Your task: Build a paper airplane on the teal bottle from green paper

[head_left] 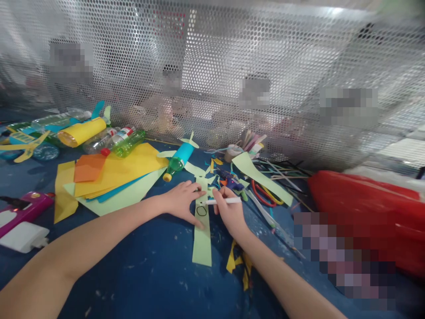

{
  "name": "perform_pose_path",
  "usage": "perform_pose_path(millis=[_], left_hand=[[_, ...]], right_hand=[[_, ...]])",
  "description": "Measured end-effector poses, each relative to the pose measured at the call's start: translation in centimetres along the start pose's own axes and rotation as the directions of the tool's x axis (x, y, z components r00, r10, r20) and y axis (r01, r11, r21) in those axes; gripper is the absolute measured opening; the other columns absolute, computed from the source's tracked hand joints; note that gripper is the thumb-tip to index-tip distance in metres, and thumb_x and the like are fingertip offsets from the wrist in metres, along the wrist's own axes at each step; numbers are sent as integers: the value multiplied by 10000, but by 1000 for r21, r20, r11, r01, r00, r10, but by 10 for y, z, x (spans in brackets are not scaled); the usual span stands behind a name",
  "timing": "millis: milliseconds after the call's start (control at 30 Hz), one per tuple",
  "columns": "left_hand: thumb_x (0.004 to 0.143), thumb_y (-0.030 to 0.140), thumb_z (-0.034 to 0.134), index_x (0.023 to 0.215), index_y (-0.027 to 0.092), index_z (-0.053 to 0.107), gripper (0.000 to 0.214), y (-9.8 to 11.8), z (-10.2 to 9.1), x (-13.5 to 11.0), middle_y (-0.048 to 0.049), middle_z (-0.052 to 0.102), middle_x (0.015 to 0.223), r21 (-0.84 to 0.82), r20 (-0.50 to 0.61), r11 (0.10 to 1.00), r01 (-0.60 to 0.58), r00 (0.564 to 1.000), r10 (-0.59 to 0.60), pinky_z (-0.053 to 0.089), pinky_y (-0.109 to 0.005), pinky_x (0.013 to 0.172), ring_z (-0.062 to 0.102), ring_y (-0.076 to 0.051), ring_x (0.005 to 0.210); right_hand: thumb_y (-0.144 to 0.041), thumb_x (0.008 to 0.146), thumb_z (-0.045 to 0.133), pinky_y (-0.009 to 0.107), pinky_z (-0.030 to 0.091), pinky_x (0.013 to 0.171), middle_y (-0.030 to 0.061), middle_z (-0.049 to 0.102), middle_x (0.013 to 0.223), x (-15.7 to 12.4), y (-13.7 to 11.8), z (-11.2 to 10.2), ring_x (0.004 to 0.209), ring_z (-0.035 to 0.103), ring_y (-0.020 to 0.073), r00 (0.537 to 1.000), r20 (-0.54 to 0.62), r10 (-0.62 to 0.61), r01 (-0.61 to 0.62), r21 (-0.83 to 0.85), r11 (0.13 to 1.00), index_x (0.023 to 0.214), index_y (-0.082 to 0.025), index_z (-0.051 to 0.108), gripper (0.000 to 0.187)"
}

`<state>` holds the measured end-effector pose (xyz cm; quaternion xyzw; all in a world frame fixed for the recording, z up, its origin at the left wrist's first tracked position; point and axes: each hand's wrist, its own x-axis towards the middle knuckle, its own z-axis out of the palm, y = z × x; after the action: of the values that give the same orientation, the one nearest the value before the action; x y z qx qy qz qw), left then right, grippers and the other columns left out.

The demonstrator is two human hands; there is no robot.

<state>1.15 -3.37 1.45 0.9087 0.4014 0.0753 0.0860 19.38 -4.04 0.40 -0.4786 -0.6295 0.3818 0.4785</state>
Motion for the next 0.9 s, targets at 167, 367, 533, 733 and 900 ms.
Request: perform_pose_path(millis=[167, 367, 533, 733, 900], left_hand=[[591, 820, 446, 1363, 223, 366, 978, -1, 1, 0, -107, 417, 1329, -32, -13, 999, 12, 1000, -13, 239, -435, 1040, 351, -325, 1217], [548, 839, 463, 1406, 196, 274, 1088, -1, 3, 0, -131, 377, 1371, -55, -19, 998, 25, 999, -26, 232, -457, 1043, 313, -342, 1256], [542, 812, 508, 1356, 210, 376, 1021, 1, 1, 0, -122, 405, 1335, -47, -37, 999, 28, 999, -30, 259, -453, 1035, 334, -350, 1238], [549, 796, 520, 1372, 216, 342, 1023, 1, 1, 0, -116, 372, 1379, -34, -8, 999, 39, 999, -39, 242, -460, 1045, 297, -357, 1267], [548, 790, 530, 1344, 195, 365, 1008, 0, 2, 0, -122, 382, 1374, -44, -28, 999, 29, 999, -31, 247, -467, 1043, 324, -348, 1249]], right_hand=[[-416, 834, 493, 217, 283, 409, -71, 422, 372, 1, -2, 0, 363, 368, 89, 999, -1, 43, -43, 150, 988, 592, -214, 427, 322], [-351, 761, 572, 211, 225, 374, -102, 312, 410, 3, 2, -1, 371, 277, 68, 992, -110, 54, -41, 112, 993, 574, -224, 321, 337], [-311, 761, 545, 217, 231, 375, -103, 320, 389, 3, 5, -2, 363, 289, 76, 994, -103, 20, -16, 36, 999, 578, -232, 318, 302], [-306, 759, 552, 214, 249, 379, -104, 352, 359, 3, 2, -1, 344, 299, 76, 996, -65, 58, -54, 63, 997, 576, -231, 333, 295], [-287, 750, 552, 212, 267, 392, -103, 362, 338, 2, -1, -1, 336, 312, 75, 997, -53, 48, -45, 58, 997, 558, -228, 336, 295]])
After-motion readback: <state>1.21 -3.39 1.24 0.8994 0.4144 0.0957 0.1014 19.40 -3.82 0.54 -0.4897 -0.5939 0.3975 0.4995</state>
